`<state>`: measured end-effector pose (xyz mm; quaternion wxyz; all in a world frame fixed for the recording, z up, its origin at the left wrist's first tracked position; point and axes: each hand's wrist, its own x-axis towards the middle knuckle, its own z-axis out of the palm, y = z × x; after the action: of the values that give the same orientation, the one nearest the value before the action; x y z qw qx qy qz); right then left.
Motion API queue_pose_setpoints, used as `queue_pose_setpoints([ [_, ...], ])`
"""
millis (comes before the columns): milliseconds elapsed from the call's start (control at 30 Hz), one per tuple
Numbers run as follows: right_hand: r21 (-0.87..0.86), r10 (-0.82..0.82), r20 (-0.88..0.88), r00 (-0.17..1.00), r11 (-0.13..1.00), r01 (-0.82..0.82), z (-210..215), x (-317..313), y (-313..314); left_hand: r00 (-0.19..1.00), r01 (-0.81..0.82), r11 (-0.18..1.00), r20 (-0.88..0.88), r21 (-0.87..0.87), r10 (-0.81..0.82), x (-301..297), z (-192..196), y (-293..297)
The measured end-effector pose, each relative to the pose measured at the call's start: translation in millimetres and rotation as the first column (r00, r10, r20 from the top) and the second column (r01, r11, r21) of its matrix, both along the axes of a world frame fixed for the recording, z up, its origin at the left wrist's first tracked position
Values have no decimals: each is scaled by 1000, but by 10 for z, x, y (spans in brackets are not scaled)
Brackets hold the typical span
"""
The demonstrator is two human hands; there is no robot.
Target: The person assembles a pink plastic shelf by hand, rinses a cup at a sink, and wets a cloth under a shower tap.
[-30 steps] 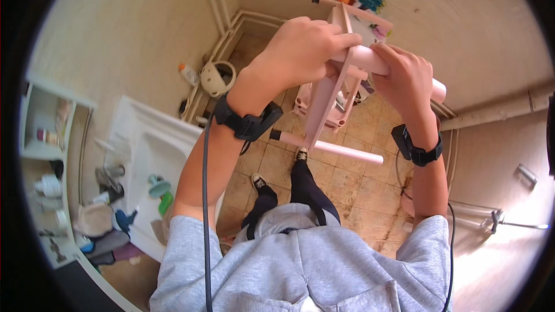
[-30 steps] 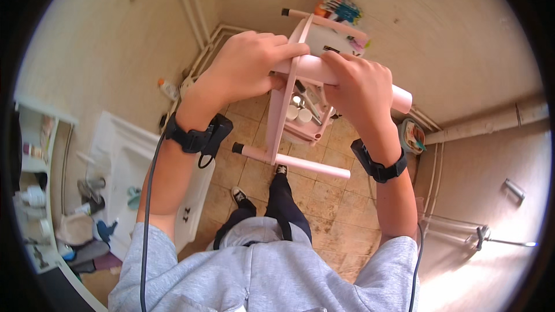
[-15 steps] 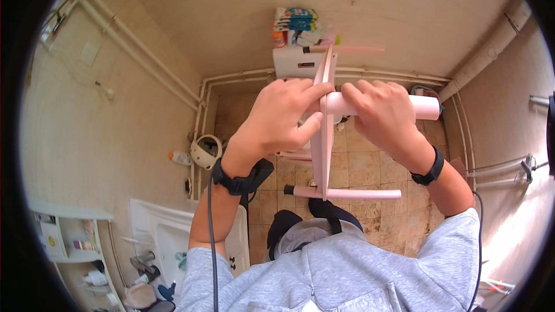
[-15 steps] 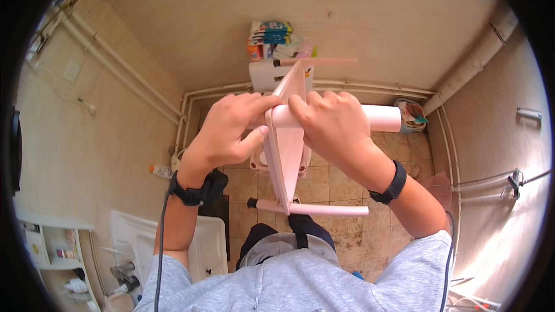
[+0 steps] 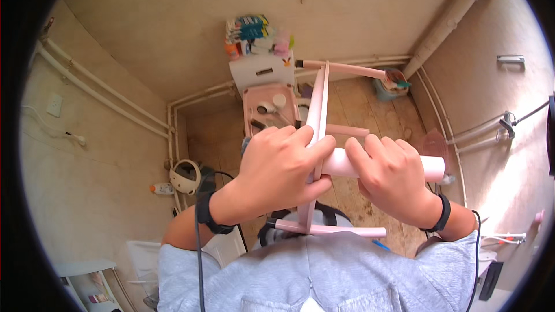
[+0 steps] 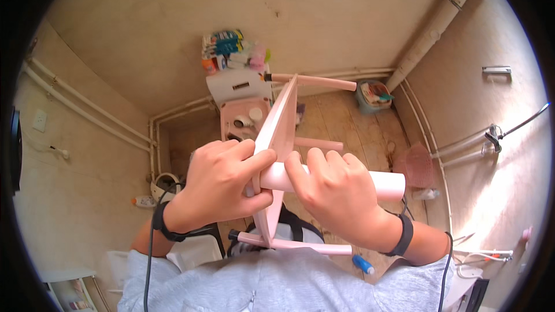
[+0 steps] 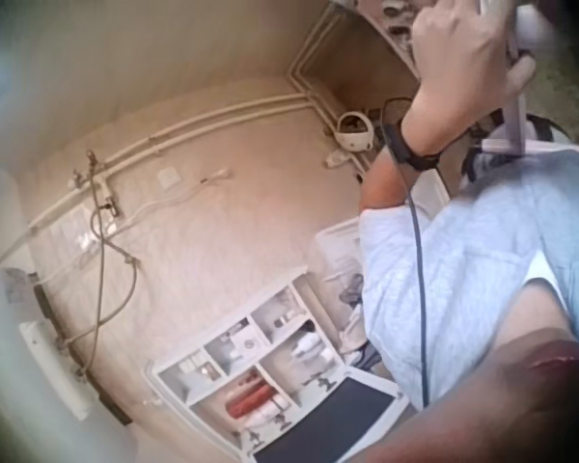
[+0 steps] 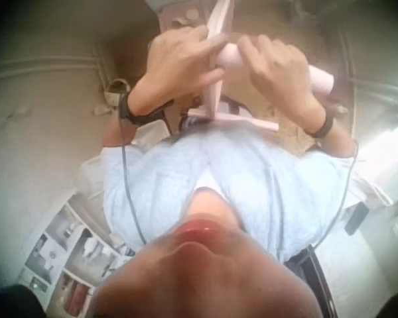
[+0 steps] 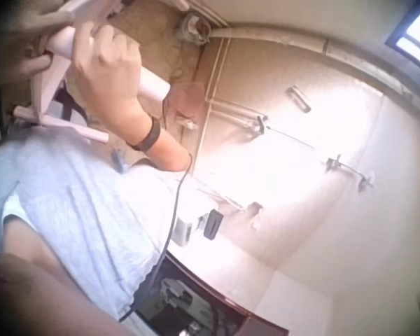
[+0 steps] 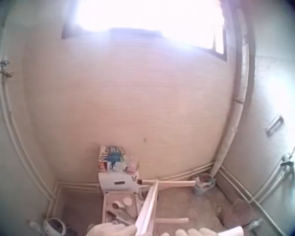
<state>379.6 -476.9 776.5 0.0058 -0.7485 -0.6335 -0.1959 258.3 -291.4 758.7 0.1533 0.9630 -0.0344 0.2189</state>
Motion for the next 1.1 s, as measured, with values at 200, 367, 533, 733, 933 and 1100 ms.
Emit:
queue_pose_setpoints([
  [200,23,-51,-47,998,998,52,25,-251,-63,990,101,995,95,3,-101,-85,-79,51],
  [367,139,10,-206,978,990,19,-124,-196,64,980,48,997,189,58,-58,-54,-342,116],
  [533,173,43,-173,984,985,-13,-463,-260,115,971,6,999,239,54,-18,-208,-605,115],
  [733,189,98,-155,983,980,-68,-658,-339,232,968,-58,997,248,46,45,-403,-792,161],
  [933,217,82,-194,978,975,-39,-849,-324,405,956,-80,996,285,42,64,-388,-983,290],
  [1100,87,-117,-231,966,986,140,-862,-197,271,958,-24,996,282,-90,48,-47,-1247,134],
])
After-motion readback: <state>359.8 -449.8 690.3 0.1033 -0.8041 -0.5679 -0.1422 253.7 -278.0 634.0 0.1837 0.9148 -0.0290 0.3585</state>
